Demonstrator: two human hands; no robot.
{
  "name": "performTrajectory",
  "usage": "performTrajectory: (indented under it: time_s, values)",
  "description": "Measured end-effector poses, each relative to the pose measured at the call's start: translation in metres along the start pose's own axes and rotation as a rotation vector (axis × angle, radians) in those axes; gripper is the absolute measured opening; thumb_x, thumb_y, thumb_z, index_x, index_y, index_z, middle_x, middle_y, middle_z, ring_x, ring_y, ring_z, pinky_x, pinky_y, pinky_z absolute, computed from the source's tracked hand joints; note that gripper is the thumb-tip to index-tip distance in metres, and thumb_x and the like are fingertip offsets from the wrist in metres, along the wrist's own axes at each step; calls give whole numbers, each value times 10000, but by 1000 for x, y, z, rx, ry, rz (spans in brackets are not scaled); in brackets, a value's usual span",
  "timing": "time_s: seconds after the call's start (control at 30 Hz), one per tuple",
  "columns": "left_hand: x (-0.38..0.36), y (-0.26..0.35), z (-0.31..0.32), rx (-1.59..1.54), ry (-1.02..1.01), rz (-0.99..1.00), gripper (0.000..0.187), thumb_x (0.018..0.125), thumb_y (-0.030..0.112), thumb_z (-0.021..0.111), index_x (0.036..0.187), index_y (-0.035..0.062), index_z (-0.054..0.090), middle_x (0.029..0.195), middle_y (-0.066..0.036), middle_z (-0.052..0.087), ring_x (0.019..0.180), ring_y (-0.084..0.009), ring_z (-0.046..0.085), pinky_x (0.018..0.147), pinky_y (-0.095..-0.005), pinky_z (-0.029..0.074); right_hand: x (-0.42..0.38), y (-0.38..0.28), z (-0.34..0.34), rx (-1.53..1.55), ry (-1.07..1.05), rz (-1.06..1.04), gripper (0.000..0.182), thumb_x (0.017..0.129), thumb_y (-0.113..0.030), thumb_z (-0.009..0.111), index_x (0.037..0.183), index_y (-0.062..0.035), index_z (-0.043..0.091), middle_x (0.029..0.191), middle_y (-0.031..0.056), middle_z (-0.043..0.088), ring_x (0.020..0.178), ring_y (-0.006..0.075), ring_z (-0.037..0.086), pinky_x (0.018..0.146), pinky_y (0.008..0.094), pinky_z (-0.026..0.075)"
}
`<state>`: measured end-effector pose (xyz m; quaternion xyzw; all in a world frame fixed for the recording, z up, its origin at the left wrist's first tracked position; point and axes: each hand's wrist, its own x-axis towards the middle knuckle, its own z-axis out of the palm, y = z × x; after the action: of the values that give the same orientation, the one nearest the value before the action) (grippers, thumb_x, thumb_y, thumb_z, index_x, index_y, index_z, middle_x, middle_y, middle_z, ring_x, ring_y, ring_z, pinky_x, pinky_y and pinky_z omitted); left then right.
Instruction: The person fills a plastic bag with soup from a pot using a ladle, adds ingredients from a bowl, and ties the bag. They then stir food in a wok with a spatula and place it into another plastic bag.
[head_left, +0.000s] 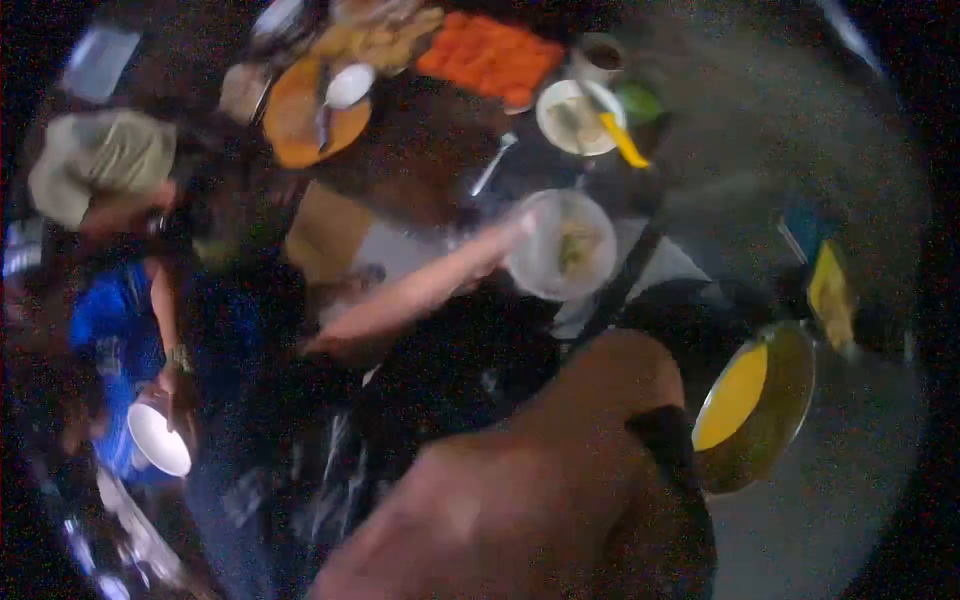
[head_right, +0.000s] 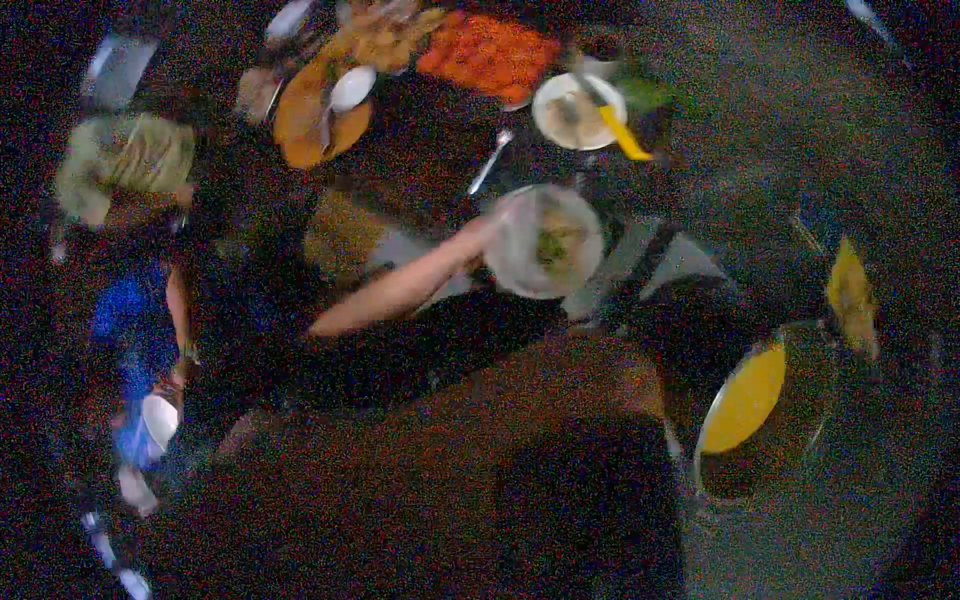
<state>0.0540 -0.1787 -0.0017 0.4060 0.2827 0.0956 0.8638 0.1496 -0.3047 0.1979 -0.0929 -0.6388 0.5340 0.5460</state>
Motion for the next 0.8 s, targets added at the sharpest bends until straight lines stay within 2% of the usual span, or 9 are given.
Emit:
performTrajectory:
  time_s: [0.1,0.33,0.4,0.47,0.57,0.6,0.67,0.73,0.8]
  values:
    - [21,4,3,298,183,-44,618,784,515,411,1241,112,305,1203,-50,394,1081,-196,399,864,-346,380,-5,-1,-1,17,-21,-6,133,703,-132,593,797,-44,561,782,69,564,744,160,538,666,289,431]
    - [78,13,-8,320,104,-119,586,782,478,450,1210,96,337,1139,-50,441,1009,-183,450,806,-320,410,-30,8,-3,-152,239,35,108,699,-88,594,795,-46,569,785,68,571,734,149,541,661,281,436]
    - [104,11,-4,348,35,-142,576,781,468,461,1202,91,346,1120,-50,454,989,-180,464,789,-313,419,-54,1,-14,-302,487,117,104,697,-76,594,794,-46,571,786,68,573,731,146,541,660,279,438]
    - [112,11,-5,370,-32,-158,567,781,457,472,1193,86,355,1102,-51,468,968,-176,479,773,-306,428,-88,-11,-10,-611,975,280,101,696,-63,594,793,-47,573,786,68,576,728,142,542,658,277,439]
    - [135,8,0,388,-89,-175,554,780,442,489,1180,79,369,1075,-51,488,937,-171,501,748,-295,441,-198,-29,-46,-1467,1628,441,227,678,-81,618,883,-37,532,809,65,555,740,167,538,650,276,431]
    - [140,8,7,392,-86,-184,549,780,436,495,1176,76,374,1066,-51,495,927,-169,508,740,-291,446,-241,-38,-57,-1767,1681,470,279,664,-159,629,903,-51,537,828,120,534,779,292,514,709,355,418]
    - [150,23,22,402,-6,-241,561,776,447,493,1177,75,370,1068,-51,492,938,-167,502,747,-284,439,-287,-39,-109,-2151,1672,545,287,671,-178,628,910,-52,532,853,125,535,797,306,505,725,369,407]
    - [152,24,45,406,128,-278,573,773,458,491,1179,73,366,1070,-51,490,950,-165,496,755,-277,432,-326,-39,-156,-2178,1589,655,299,675,-179,623,925,-47,525,877,137,529,820,314,496,737,371,402]
    - [146,4,77,268,-20,-210,639,747,503,501,1188,66,349,1098,-60,463,1009,-167,448,811,-294,391,-380,-34,-173,-2143,1545,728,311,680,-180,618,940,-42,518,900,150,523,844,322,486,748,373,397]
